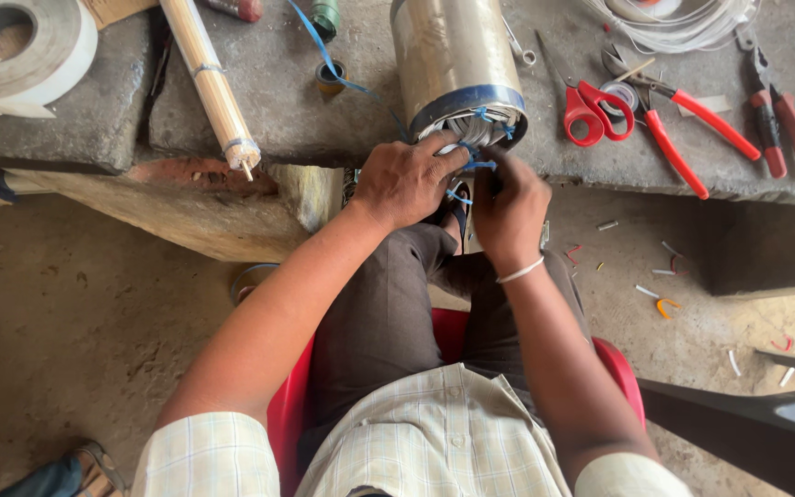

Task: The person ties a blue ribbon around a bundle of white wires inside a metal cylinder. They wrap the ribbon, pull it tight, and use red scissors to cut the excess ribbon. The person repeats this process multiple times to secure the wire bundle.

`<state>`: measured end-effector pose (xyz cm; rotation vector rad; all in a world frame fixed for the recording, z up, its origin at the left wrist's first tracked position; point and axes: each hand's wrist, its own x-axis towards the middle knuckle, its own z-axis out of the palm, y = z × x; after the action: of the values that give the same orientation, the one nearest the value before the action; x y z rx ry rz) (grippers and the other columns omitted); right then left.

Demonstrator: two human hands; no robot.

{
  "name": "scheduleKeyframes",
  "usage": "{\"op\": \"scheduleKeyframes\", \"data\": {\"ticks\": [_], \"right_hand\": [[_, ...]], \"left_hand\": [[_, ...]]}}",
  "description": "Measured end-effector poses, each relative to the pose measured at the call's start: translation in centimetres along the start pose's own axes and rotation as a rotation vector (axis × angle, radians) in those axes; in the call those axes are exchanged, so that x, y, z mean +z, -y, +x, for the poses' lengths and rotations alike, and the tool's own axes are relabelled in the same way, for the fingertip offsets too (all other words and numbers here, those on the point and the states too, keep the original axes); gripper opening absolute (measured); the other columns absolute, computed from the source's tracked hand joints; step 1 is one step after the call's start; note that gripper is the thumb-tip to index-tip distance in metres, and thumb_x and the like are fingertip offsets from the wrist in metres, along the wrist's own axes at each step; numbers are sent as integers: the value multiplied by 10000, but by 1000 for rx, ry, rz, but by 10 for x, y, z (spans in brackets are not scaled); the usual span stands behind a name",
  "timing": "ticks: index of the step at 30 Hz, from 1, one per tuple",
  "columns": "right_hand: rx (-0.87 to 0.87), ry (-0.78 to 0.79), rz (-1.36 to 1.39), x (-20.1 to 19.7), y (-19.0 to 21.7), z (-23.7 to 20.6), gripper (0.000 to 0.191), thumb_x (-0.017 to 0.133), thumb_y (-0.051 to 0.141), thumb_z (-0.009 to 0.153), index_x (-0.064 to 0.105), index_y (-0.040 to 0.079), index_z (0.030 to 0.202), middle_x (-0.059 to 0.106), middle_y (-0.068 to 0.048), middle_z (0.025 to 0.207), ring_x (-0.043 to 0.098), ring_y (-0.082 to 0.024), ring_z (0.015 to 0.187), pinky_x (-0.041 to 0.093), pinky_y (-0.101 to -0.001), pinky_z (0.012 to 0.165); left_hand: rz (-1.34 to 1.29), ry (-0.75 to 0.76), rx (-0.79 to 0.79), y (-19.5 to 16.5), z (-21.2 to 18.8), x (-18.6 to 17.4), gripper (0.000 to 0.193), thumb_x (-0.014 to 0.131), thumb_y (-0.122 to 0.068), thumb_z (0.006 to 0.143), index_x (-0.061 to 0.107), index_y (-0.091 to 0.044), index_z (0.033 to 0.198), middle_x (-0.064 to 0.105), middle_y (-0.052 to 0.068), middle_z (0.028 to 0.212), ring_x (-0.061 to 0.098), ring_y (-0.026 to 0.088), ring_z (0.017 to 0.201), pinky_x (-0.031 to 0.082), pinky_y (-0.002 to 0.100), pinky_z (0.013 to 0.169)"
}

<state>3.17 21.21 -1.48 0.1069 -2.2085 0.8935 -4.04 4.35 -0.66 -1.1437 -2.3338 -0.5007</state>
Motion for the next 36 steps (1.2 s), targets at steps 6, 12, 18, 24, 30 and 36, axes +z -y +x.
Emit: {"op": "scheduleKeyframes", "data": {"ticks": [6,12,18,24,30,36], "right_hand": [[279,-89,303,26,-3,-22,90,684,83,1013,717,0,1001,705,-90,826,629,-150,691,506,-312,658],[761,81,1110,45,-18,-23,143,663,97,1020,687,-42,1002,616,11,756,513,-75,629,404,-242,556],[696,115,993,22,-34,-16,190,655,96,1011,711,-55,1111,670,15,821,522,-49,661,407,-219,584],[401,114,631,21,-34,-8,170,643,88,1040,717,-58,1082,700,16,910,572,-31,808,487,-203,719],[410,192,779,21,-23,-30,130,630,90,1057,690,-16,1101,677,39,941,556,-28,842,470,-193,752],[592,238,1005,17,-35,-23,118,639,105,1063,683,20,1131,592,59,858,432,-12,690,345,-198,589]], "left_hand": [[-75,-11,20,1,-2,-2,258,717,-193,921,703,-161,1176,681,59,1225,752,290,723,603,416,623],[-76,31,-4,-3,-1,-7,328,701,-178,874,671,-151,1199,680,73,1242,752,315,772,605,441,663],[-37,65,-9,-1,-1,-7,368,691,-174,885,642,-133,1248,681,79,1247,751,321,795,600,453,675],[13,60,1,0,-2,-1,328,663,-178,922,641,-175,1249,692,56,1239,756,285,757,601,419,636],[53,11,15,5,-4,10,362,653,-214,929,643,-176,1288,699,57,1201,747,283,708,593,421,590],[101,10,26,-2,-1,-2,324,602,-228,983,650,-198,1302,685,110,1279,711,250,615,564,396,512]]}}
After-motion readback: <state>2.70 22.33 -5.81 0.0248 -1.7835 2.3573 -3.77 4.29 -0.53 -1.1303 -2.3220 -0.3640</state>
